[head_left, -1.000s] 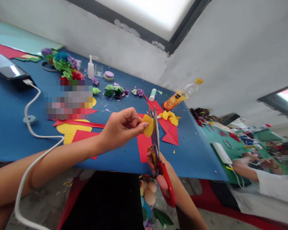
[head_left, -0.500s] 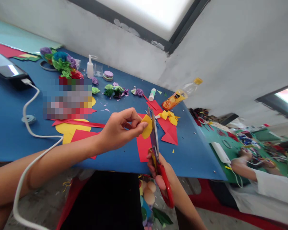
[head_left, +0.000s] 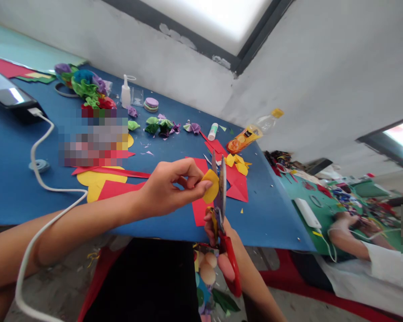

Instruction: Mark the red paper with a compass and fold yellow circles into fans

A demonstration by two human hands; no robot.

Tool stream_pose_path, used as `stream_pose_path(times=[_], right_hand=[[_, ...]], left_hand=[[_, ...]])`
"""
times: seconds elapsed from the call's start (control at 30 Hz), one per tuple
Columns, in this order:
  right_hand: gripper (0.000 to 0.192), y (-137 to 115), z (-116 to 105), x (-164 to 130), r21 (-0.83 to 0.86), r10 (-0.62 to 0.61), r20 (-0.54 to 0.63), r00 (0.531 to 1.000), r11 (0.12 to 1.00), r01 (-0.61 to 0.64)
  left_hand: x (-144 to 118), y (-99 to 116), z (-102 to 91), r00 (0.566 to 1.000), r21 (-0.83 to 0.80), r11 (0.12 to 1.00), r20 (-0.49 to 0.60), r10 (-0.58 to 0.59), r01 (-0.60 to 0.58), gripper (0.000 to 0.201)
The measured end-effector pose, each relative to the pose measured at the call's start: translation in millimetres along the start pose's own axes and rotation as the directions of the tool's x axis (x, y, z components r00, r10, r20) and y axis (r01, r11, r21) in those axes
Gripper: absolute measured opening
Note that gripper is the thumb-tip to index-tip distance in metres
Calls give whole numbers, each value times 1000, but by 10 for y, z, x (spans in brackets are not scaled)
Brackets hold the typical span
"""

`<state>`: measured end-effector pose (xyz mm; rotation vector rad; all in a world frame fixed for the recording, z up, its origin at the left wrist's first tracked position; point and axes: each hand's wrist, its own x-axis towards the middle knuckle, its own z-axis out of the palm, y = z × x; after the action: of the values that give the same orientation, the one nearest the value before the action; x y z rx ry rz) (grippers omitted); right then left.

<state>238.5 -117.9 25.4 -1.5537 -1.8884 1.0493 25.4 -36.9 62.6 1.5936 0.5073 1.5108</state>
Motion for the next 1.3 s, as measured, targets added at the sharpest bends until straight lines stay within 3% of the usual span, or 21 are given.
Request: stream_pose_path(times=[0.13, 0.47, 0.83, 1.03, 1.17, 1.3], right_hand=[[40, -7, -6, -8, 9, 18, 1, 1000, 1000, -18], [43, -34, -10, -48, 3, 73, 21, 997, 997, -73], [47, -179, -122, -132, -14, -14, 97, 995, 1000, 16], [35, -194, -102, -172, -5, 39, 107, 994, 999, -39], [36, -67, -122, -209, 11, 46, 45, 998, 999, -47], [32, 18, -349, -166, -99, 69, -132, 989, 992, -82]], left_hand=[[3, 0, -8, 1000, 8, 1000, -1, -19, 19, 30], [9, -5, -32, 999, -11, 999, 36, 35, -34, 31], [28, 13, -45, 993, -33, 997, 89, 78, -75, 35], [24, 12, -49, 988, -35, 994, 108, 110, -107, 36], [12, 12, -50, 992, -24, 997, 103, 71, -69, 34], [28, -10, -42, 990, -46, 993, 94, -106, 111, 10]])
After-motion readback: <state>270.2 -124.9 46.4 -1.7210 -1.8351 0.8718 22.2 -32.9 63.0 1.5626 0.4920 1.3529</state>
